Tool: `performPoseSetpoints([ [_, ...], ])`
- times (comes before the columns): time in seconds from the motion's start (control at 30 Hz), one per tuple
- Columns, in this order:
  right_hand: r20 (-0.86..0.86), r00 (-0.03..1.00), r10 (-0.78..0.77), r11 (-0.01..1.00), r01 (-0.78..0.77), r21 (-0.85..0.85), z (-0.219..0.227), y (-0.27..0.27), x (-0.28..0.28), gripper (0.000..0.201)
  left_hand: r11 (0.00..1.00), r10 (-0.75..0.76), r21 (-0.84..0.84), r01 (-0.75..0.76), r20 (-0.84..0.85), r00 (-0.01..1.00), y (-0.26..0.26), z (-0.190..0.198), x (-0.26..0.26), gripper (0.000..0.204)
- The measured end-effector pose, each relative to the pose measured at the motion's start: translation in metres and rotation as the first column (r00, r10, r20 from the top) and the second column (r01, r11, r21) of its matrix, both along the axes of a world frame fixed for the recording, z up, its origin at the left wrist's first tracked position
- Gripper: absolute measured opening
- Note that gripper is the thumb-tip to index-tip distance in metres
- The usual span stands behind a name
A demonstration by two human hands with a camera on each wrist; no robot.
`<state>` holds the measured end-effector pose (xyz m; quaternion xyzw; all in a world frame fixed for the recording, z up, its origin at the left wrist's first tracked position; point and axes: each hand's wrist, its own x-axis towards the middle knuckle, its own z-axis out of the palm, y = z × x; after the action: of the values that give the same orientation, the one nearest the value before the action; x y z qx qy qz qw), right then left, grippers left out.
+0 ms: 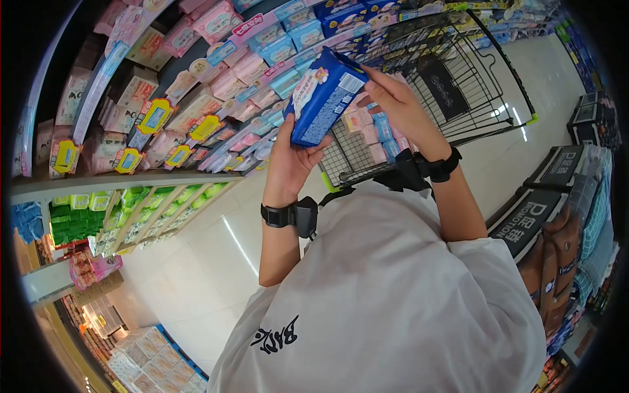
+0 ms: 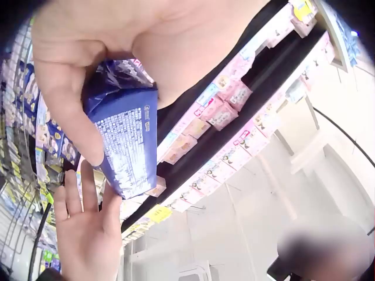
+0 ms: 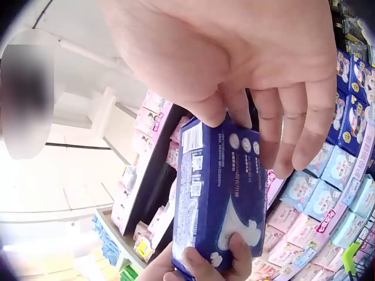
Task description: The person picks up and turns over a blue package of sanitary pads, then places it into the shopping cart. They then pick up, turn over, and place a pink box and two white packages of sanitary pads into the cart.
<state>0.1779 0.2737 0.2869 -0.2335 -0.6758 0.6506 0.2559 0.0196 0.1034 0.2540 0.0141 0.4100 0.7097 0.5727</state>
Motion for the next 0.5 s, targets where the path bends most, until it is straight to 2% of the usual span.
performPoseSetpoints([
  [0.1, 0.024, 0.999, 0.024, 0.997, -0.022, -0.076, -0.006, -0.001, -0.008, 0.042, 1.000, 0.016, -0.023, -0.018, -0.097, 0.995, -0.008, 0.006, -0.003, 0.041],
  [0.17, 0.051, 0.998, 0.048, 0.997, -0.045, -0.066, -0.015, 0.001, -0.009, 0.042, 0.998, 0.058, 0.004, -0.059, -0.309, 0.949, -0.014, 0.011, -0.003, 0.050],
  [0.2, 0.077, 0.995, 0.066, 0.996, -0.062, -0.062, -0.018, 0.003, -0.009, 0.042, 0.998, 0.061, 0.010, -0.061, -0.309, 0.949, -0.017, 0.016, -0.003, 0.050],
  [0.27, 0.107, 0.992, 0.074, 0.997, -0.070, -0.038, -0.019, 0.002, -0.008, 0.041, 0.995, 0.076, -0.014, -0.094, -0.465, 0.882, -0.020, 0.025, -0.002, 0.063],
  [0.3, 0.137, 0.987, 0.080, 0.997, -0.078, -0.021, -0.019, 0.001, -0.008, 0.041, 0.996, 0.078, -0.010, -0.094, -0.464, 0.882, -0.021, 0.023, -0.003, 0.063],
  [0.37, 0.101, 0.994, 0.032, 0.998, -0.026, -0.057, -0.019, -0.003, -0.008, 0.040, 0.990, 0.087, -0.030, -0.141, -0.653, 0.752, -0.022, 0.020, -0.006, 0.072],
  [0.5, 0.036, 0.998, -0.052, 0.979, 0.058, -0.196, -0.007, -0.004, -0.013, 0.037, 0.990, 0.125, 0.051, -0.129, -0.728, 0.674, -0.023, 0.022, -0.008, 0.074],
])
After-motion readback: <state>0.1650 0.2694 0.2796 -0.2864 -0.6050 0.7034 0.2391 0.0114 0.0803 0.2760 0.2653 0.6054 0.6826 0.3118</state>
